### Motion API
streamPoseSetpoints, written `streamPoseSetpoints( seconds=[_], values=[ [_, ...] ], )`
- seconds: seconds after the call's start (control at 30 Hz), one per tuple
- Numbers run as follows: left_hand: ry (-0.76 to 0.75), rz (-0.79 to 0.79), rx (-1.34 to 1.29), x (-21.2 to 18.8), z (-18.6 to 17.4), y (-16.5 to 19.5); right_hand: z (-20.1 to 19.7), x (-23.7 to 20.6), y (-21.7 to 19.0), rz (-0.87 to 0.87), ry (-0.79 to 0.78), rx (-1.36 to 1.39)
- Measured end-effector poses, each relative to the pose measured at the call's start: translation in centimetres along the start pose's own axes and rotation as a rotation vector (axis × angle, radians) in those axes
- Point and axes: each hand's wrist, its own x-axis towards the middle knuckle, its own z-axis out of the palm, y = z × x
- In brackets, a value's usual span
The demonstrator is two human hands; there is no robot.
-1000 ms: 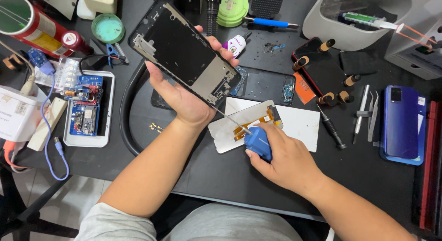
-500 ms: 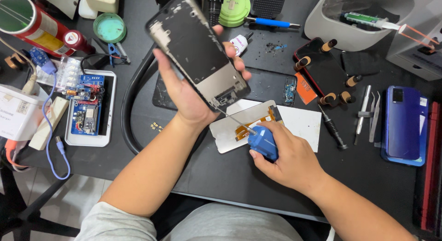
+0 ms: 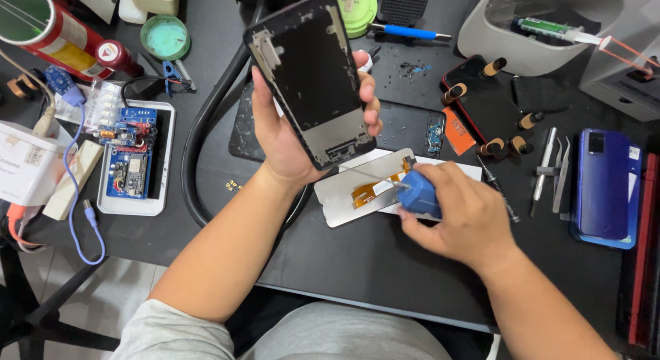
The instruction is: The person disassembles a smartphone, removes the battery, and uses a hot air gun to heat the back of the device. They then use a screwdriver to pry and separate the screen assembly from the frame.
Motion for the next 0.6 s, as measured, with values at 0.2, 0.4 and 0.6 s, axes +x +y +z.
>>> streamPoseSetpoints(
  seconds=[0.2, 0.4, 0.6],
  values=[
    [0.02, 0.026, 0.072, -0.4, -0.3, -0.2, -0.3, 0.4, 1.4, -0.02, -0.083, -0.082],
    [0.01, 0.058, 0.079, -0.1, -0.3, -0.2, -0.4, 0.3, 2.3, -0.002, -0.069, -0.102],
    [0.144, 0.1, 0.223, 0.1, -0.2, -0.1, -1.4, 0.4, 3.9, 0.04, -0.028, -0.176]
  ],
)
